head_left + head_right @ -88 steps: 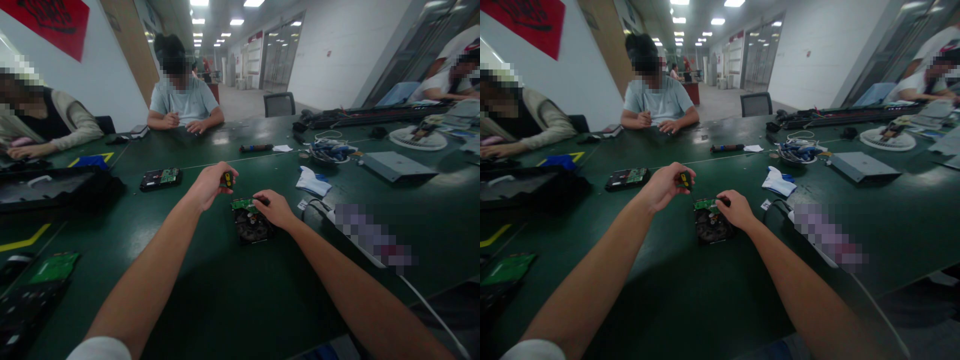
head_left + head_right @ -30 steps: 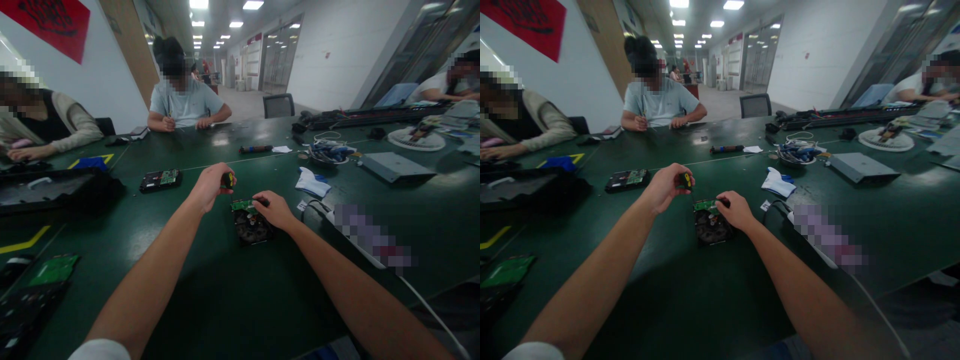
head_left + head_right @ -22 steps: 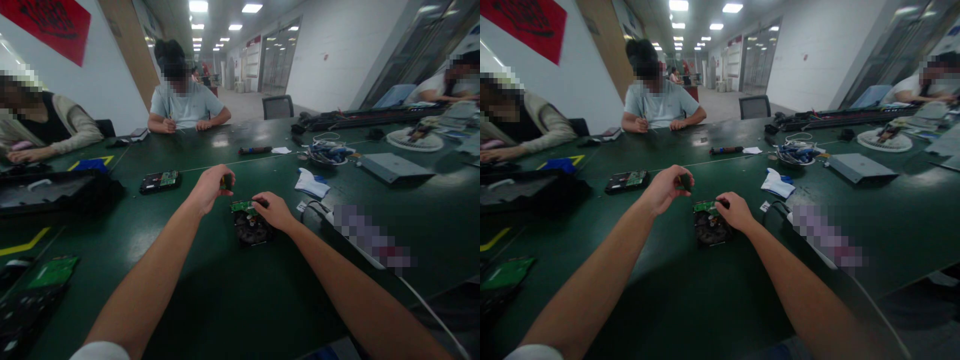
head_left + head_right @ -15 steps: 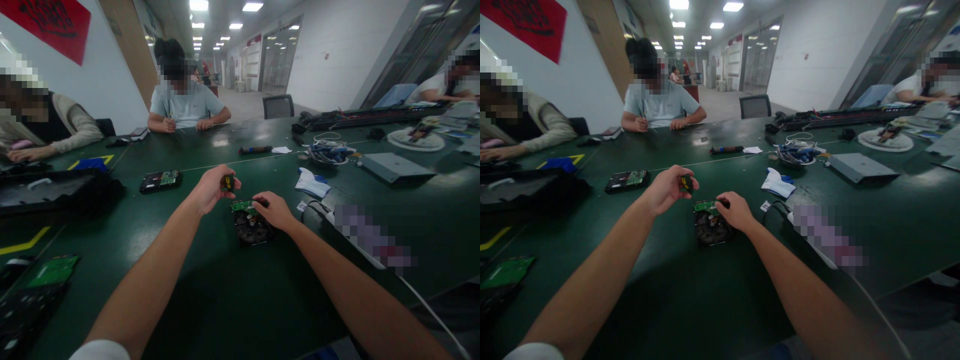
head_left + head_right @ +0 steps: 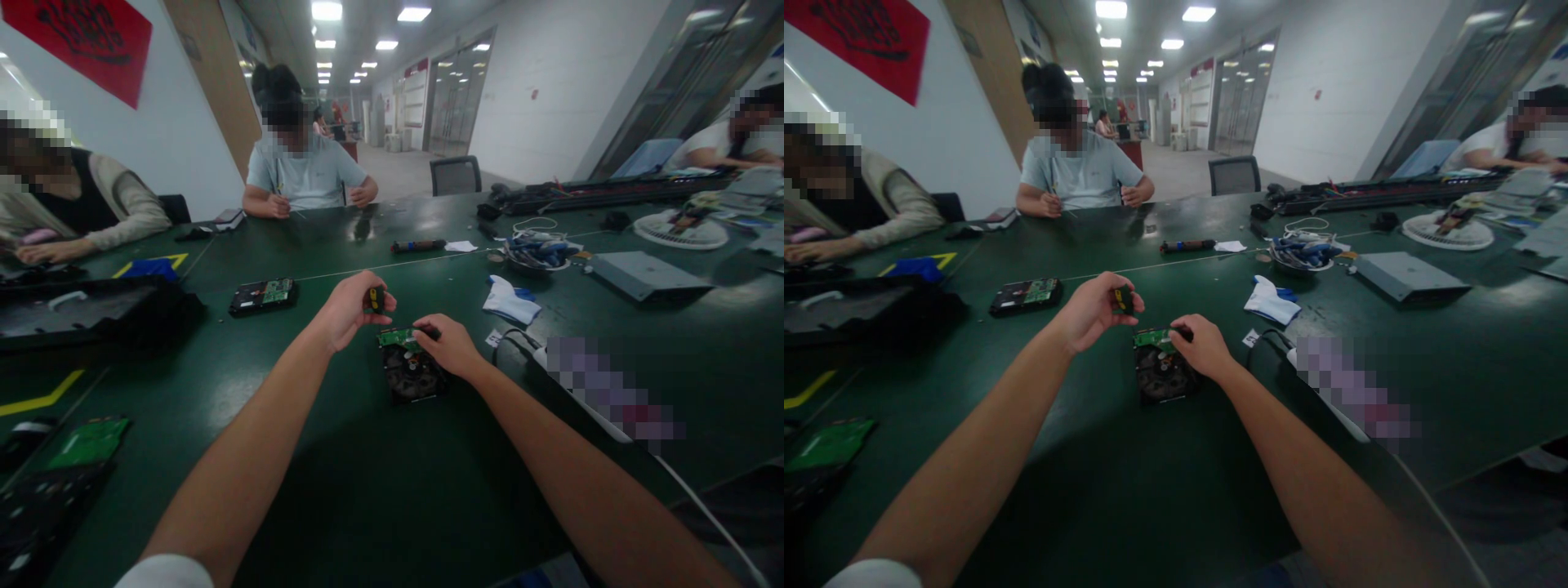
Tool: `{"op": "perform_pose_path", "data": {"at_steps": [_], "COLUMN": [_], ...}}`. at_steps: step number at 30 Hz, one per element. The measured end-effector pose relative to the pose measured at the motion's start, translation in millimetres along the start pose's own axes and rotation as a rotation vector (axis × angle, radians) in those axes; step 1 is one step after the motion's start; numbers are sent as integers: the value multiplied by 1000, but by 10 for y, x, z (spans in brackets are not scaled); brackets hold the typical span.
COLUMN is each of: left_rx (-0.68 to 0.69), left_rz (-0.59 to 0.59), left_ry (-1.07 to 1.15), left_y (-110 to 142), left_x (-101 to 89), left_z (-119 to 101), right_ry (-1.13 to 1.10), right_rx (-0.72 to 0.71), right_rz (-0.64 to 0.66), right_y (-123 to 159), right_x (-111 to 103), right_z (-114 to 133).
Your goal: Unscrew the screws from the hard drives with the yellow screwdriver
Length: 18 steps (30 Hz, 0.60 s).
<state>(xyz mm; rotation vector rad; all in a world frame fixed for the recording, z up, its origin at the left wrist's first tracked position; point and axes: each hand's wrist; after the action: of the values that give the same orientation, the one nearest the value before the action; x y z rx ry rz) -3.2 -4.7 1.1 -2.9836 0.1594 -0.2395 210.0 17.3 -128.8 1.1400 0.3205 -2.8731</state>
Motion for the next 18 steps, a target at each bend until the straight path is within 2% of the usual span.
{"op": "perform_pose_path", "data": {"at_steps": [5,12,16,18], "left_rx": [76,-25,107,118], "left_rz": [-12,-26,-74,-43], "left_ry": [-109,4,-109,-122], "left_y": [-3,-17,-14,-4], "left_x": [-30,-11,-20,-25], "left_z": [-10,-9,1,-5], "right_ry": [2,-1,1,8], "right_rx": [2,11,10,12], "right_rz": [8,7,5,5], "right_y": [-3,-1,6,9], "right_x": [-5,-3,-11,-17], "right_z": [2,0,13,24]}}
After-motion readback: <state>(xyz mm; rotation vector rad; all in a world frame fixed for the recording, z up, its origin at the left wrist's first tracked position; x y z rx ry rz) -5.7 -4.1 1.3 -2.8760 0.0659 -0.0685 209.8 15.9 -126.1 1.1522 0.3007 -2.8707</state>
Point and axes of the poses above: each hand's wrist, its own y-axis away from the middle knuckle, its own x-axis out of the palm, z = x × y, and after that the axes turned 14 degrees about x, right-handed
